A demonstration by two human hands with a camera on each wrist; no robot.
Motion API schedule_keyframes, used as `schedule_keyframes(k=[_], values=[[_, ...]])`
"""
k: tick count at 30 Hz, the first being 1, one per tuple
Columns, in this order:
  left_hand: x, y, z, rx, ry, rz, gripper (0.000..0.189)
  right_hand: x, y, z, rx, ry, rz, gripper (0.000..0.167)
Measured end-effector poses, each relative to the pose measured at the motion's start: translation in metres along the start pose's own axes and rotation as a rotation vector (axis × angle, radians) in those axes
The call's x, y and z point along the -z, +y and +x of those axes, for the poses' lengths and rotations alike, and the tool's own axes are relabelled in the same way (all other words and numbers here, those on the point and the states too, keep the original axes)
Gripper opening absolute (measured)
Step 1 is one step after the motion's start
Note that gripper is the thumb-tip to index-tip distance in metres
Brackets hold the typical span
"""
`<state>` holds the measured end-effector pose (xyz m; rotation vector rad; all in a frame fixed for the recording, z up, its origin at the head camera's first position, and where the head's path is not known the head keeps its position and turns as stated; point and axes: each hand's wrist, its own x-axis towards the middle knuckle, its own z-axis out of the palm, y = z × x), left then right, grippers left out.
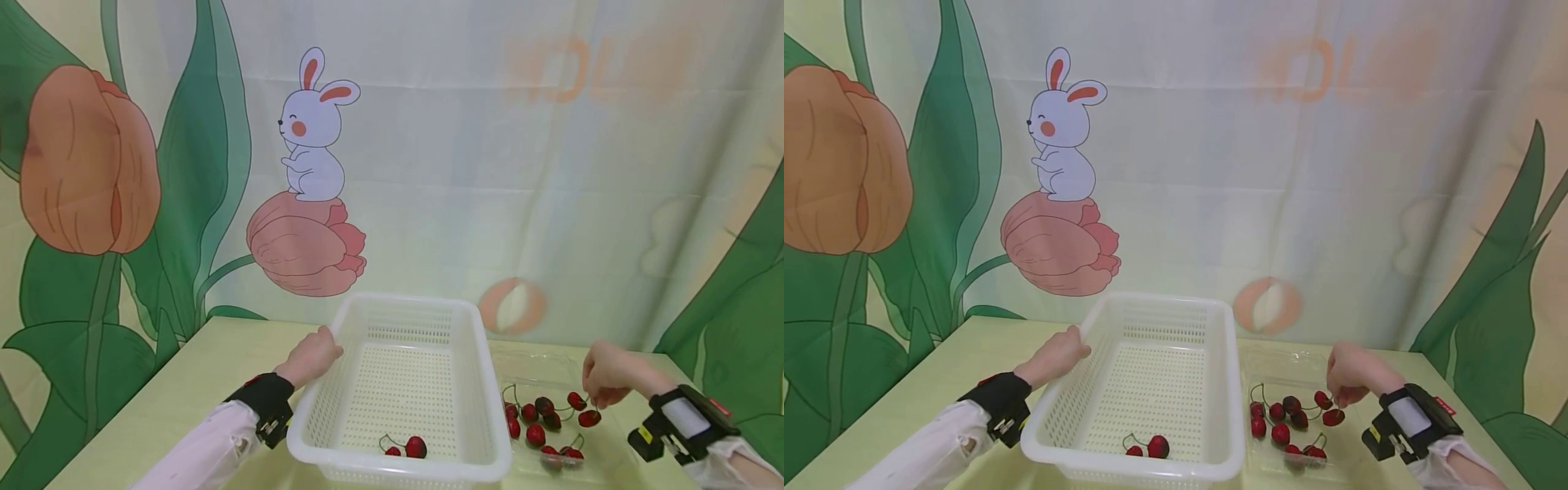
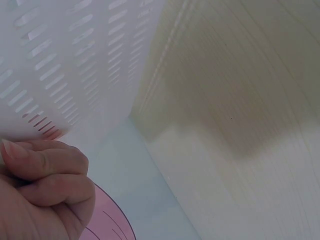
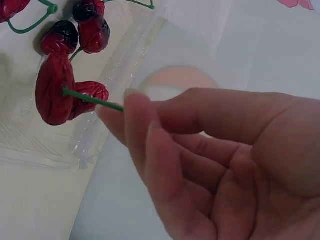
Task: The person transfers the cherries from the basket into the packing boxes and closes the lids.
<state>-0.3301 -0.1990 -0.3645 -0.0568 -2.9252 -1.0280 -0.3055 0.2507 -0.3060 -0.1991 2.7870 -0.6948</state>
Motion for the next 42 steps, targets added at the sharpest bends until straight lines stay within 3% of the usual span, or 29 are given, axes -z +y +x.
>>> schedule_keyframes(k=[31, 42], values=[[0.001, 0.001, 0.001, -0.004, 0.01, 0.072, 0.033, -0.022, 0.009, 0.008, -0.043, -0.051, -0.045, 0.011], [0.001, 0.001, 0.0, 0.005, 0.004, 0.041, 0.031, -0.029, 0.011, 0.008, -0.053, -0.085, -0.047, 0.009]])
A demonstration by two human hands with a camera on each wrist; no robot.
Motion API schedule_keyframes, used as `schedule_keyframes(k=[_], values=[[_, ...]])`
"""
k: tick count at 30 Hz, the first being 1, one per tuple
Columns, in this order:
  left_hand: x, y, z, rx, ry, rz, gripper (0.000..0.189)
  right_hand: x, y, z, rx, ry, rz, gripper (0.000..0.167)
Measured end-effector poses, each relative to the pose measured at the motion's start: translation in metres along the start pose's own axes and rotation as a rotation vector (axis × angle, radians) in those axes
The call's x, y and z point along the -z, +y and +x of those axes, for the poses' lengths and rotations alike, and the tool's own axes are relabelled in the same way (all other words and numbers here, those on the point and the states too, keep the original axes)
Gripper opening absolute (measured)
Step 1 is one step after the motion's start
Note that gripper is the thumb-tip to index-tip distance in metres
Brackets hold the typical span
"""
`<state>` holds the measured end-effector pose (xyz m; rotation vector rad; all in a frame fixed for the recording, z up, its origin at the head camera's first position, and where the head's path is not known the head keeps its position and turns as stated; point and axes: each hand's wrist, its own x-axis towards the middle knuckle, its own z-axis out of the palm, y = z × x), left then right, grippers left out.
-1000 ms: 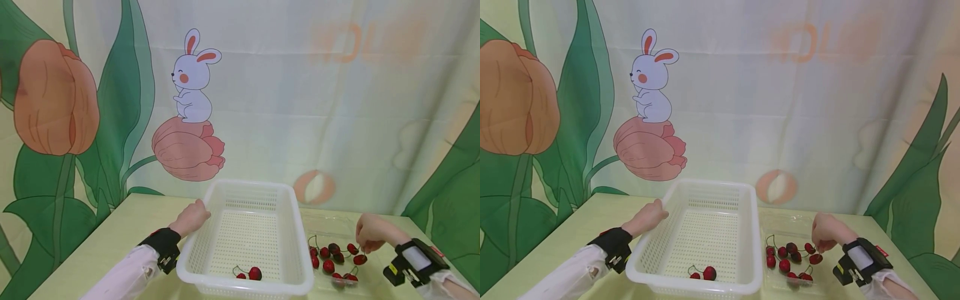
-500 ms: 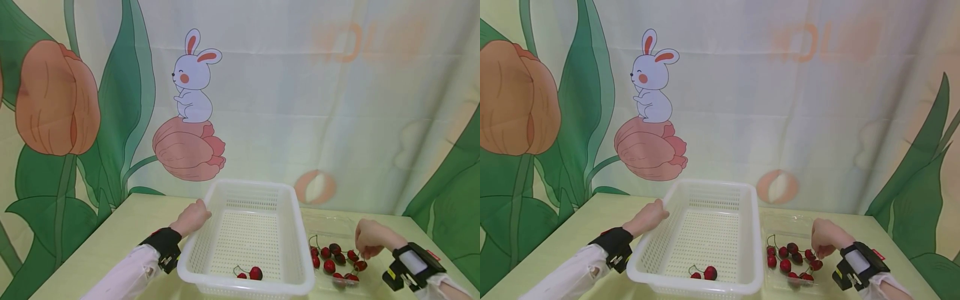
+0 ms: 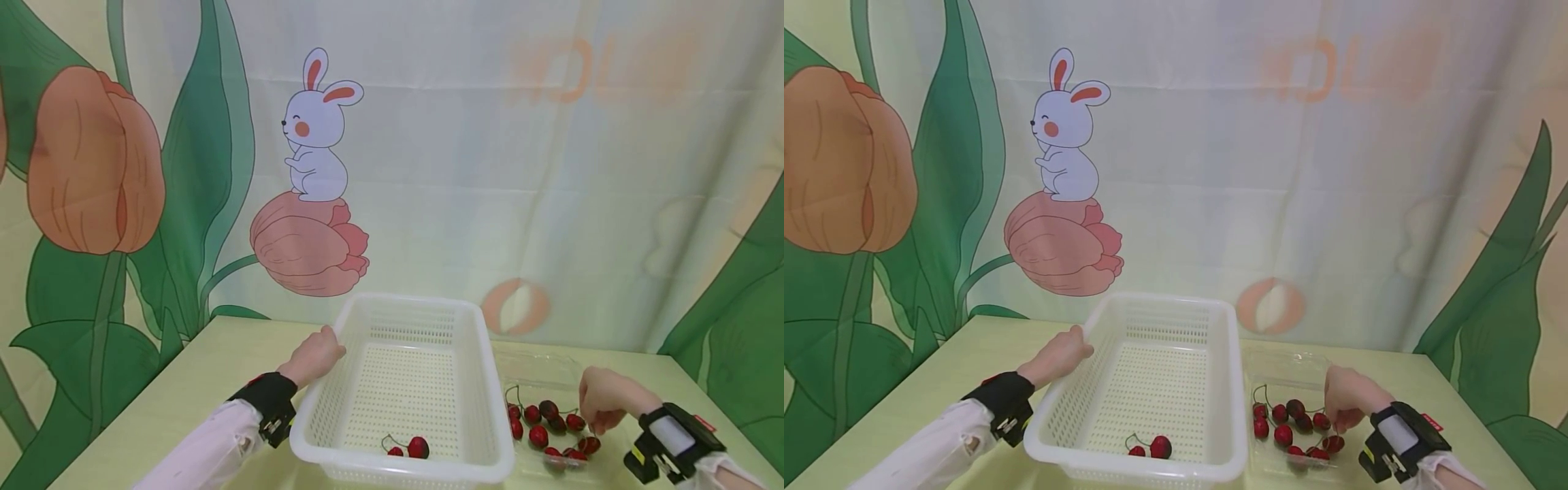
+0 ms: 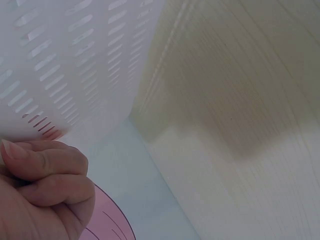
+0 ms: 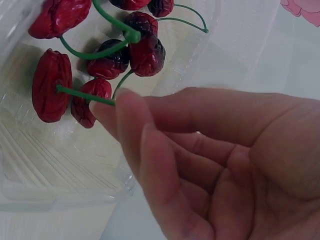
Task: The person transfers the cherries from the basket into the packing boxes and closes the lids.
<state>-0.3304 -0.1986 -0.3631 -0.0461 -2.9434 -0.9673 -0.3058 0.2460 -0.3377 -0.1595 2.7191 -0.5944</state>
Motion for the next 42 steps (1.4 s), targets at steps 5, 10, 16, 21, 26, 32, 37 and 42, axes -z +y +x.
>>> schedule_keyframes(k=[5, 10, 16, 21, 26, 32, 37, 42], values=[[0.0, -0.001, -0.001, 0.002, -0.001, -0.015, 0.031, -0.004, -0.001, 0.001, -0.003, -0.021, -0.021, 0.01], [0.0, 0.0, -0.001, 0.003, 0.002, -0.016, 0.03, -0.008, -0.003, 0.001, -0.005, -0.039, -0.025, 0.011], [0.0, -0.001, -0.001, -0.013, 0.0, 0.004, 0.031, -0.011, -0.003, 0.003, 0.013, -0.035, -0.038, 0.013], [0.002, 0.0, -0.002, -0.024, 0.002, 0.026, 0.031, -0.011, -0.002, 0.004, 0.021, -0.036, -0.03, 0.012], [0.002, 0.0, -0.001, -0.012, 0.002, 0.021, 0.031, -0.01, -0.003, 0.003, 0.03, -0.032, -0.027, 0.013], [0.002, 0.0, -0.001, -0.01, 0.003, 0.034, 0.031, -0.005, -0.005, 0.004, 0.038, -0.015, -0.024, 0.013], [0.002, -0.001, -0.001, -0.019, 0.003, 0.032, 0.031, -0.001, -0.008, 0.003, 0.042, 0.002, -0.009, 0.013], [0.002, -0.001, -0.001, -0.024, 0.0, 0.01, 0.031, 0.003, -0.011, 0.001, 0.058, 0.025, -0.018, 0.014]])
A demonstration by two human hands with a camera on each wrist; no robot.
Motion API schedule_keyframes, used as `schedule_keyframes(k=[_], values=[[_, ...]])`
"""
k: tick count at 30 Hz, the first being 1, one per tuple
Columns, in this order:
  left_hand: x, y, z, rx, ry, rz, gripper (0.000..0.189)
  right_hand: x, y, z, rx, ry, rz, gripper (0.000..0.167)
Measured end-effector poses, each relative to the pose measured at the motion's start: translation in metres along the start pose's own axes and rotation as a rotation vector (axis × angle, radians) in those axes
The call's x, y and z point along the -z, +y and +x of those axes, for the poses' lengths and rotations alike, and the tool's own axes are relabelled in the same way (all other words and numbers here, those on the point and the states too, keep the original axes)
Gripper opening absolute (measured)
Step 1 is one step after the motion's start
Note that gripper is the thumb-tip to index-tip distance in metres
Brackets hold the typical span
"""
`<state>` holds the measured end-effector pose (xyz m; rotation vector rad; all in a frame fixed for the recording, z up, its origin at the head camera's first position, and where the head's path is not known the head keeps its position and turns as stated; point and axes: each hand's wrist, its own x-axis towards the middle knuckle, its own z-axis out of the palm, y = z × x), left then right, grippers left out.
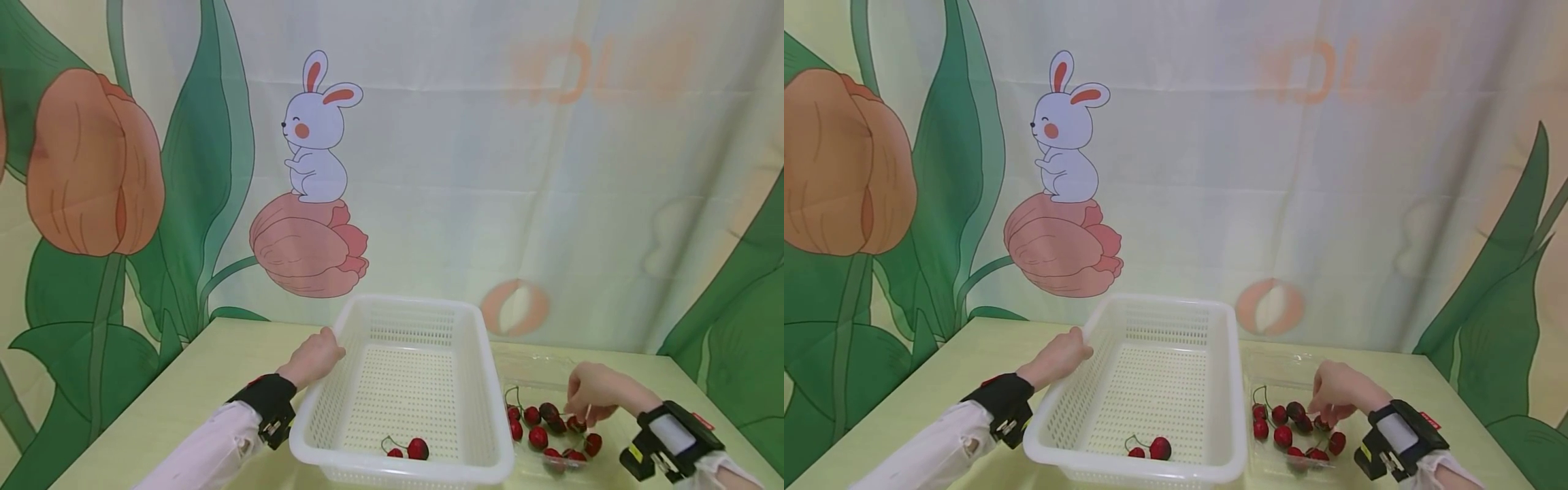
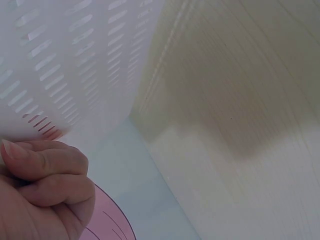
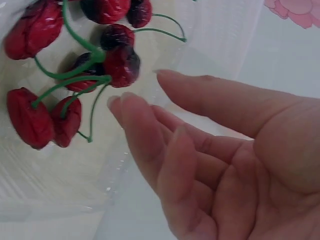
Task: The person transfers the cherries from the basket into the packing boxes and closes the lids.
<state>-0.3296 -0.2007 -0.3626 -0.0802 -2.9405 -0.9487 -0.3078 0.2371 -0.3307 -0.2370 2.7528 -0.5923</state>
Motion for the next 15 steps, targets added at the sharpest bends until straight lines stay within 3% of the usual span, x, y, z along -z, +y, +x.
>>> schedule_keyframes(k=[8, 15], values=[[0.0, 0.0, -0.001, 0.002, -0.003, -0.005, 0.031, 0.01, -0.014, 0.003, 0.114, 0.115, 0.071, 0.014], [-0.001, 0.0, -0.001, 0.005, -0.005, -0.022, 0.03, 0.018, -0.031, 0.003, 0.202, 0.133, 0.122, 0.014]])
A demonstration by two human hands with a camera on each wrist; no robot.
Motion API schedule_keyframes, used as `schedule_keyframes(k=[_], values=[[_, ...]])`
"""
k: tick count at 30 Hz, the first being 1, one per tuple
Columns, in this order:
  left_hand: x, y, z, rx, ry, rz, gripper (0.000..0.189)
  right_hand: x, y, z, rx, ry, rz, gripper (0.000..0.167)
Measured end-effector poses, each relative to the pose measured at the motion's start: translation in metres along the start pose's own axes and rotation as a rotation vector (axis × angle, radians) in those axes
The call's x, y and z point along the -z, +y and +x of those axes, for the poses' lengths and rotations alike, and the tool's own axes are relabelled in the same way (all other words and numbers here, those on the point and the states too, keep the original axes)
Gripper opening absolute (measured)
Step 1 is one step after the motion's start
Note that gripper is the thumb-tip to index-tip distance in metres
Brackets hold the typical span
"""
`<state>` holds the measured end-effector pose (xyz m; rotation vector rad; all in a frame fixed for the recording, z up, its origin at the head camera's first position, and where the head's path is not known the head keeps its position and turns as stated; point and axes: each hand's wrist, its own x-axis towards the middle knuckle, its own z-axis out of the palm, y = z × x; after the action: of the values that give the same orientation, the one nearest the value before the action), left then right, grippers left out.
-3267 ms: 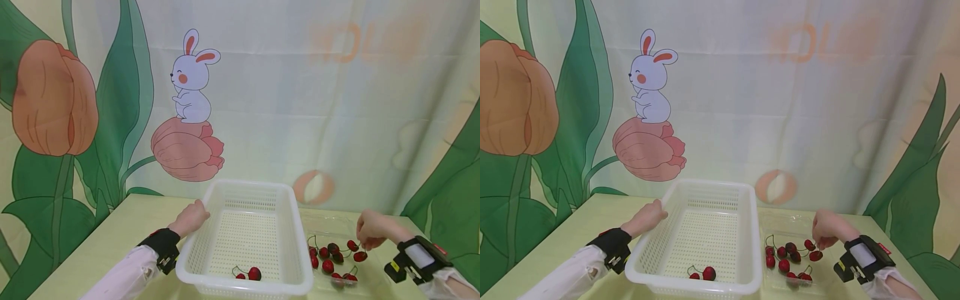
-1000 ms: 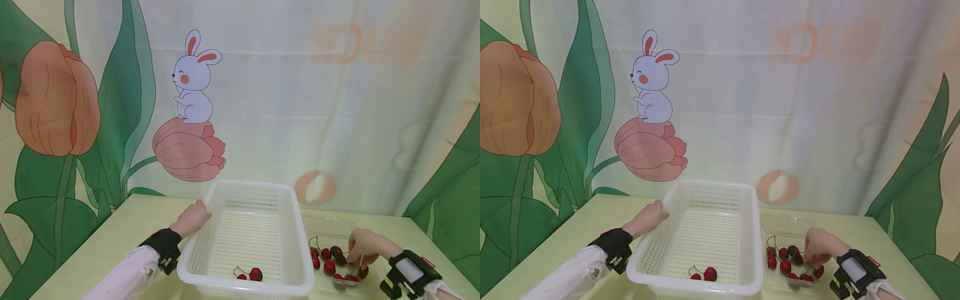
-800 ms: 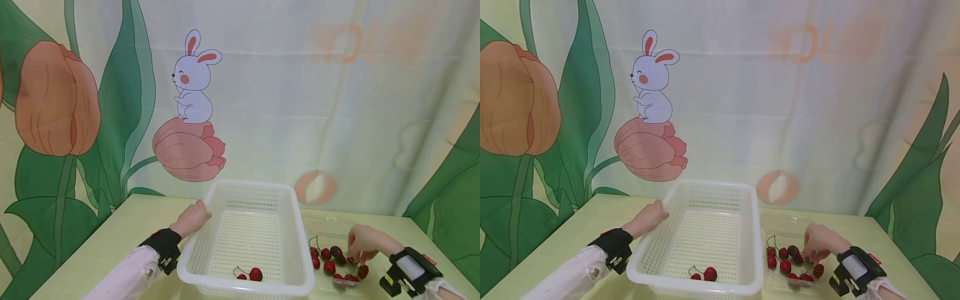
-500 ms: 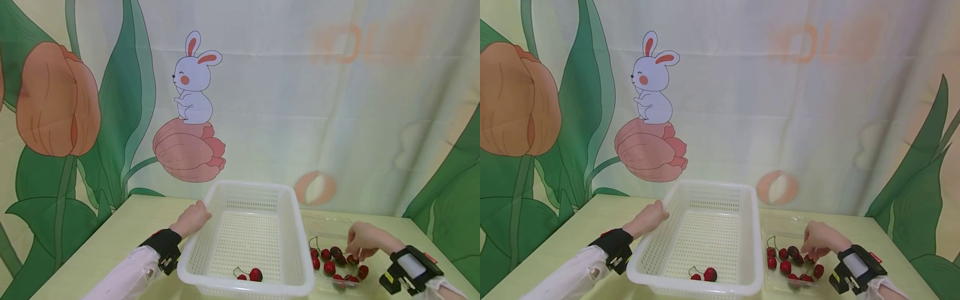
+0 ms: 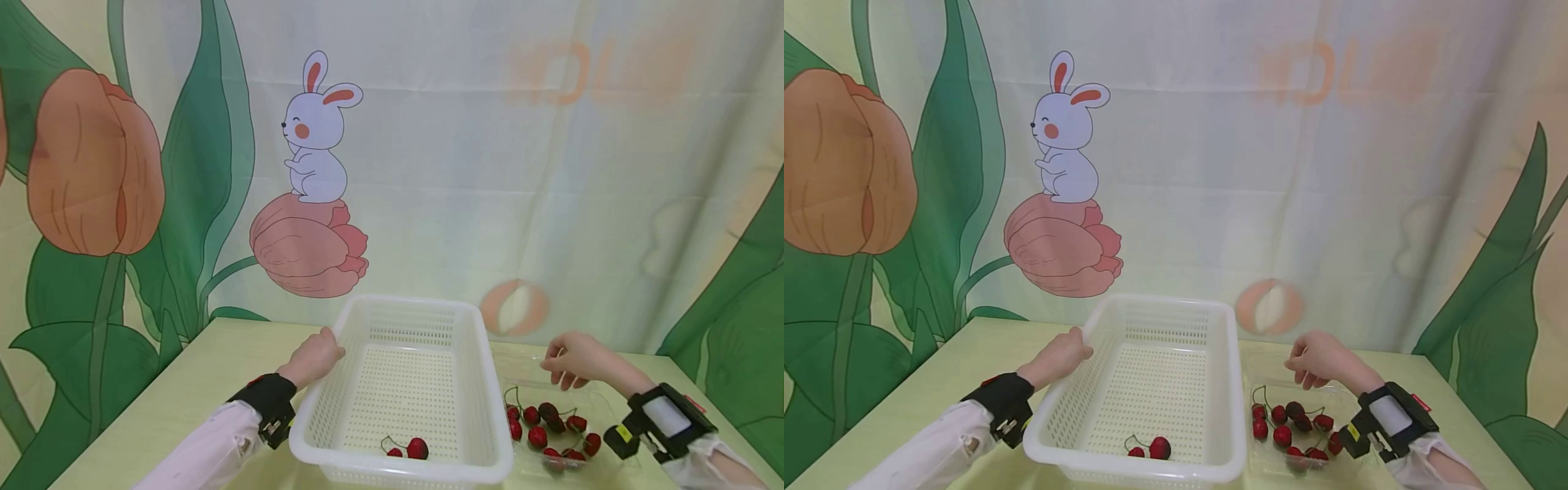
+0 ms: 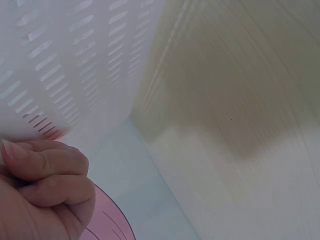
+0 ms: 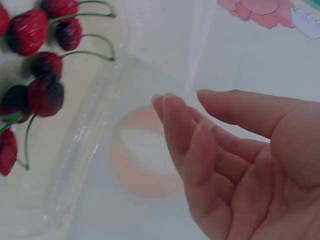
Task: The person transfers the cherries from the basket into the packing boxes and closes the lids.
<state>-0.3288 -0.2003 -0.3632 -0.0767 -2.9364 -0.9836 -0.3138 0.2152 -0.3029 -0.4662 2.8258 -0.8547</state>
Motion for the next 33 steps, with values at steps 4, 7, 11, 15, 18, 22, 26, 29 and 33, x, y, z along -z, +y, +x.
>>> schedule_keyframes(k=[4, 7, 11, 15, 18, 22, 26, 29, 33], values=[[0.0, 0.0, 0.0, -0.003, 0.003, 0.007, 0.03, 0.002, -0.01, 0.003, 0.043, 0.006, 0.031, 0.014], [0.0, 0.0, 0.0, -0.007, 0.004, 0.01, 0.03, 0.002, -0.018, 0.006, 0.078, 0.015, 0.04, 0.015], [0.0, 0.0, -0.001, -0.01, 0.004, 0.013, 0.03, 0.002, -0.029, 0.01, 0.127, 0.029, 0.043, 0.014], [0.0, 0.0, 0.0, -0.011, 0.006, 0.022, 0.031, 0.001, -0.042, 0.013, 0.156, 0.03, 0.05, 0.012], [0.0, 0.0, 0.0, -0.013, 0.01, 0.031, 0.031, -0.001, -0.054, 0.016, 0.173, 0.017, 0.063, 0.012], [0.0, 0.0, 0.0, -0.007, 0.008, 0.034, 0.031, -0.004, -0.069, 0.021, 0.196, 0.013, 0.066, 0.012], [-0.001, 0.0, 0.001, 0.001, 0.008, 0.043, 0.032, -0.008, -0.081, 0.029, 0.208, 0.023, 0.052, 0.011], [0.0, 0.001, 0.001, 0.0, 0.007, 0.052, 0.031, -0.012, -0.09, 0.035, 0.225, 0.017, 0.069, 0.011], [0.001, 0.003, -0.001, 0.007, 0.0, 0.036, 0.031, -0.02, -0.101, 0.042, 0.232, -0.007, 0.104, 0.011]])
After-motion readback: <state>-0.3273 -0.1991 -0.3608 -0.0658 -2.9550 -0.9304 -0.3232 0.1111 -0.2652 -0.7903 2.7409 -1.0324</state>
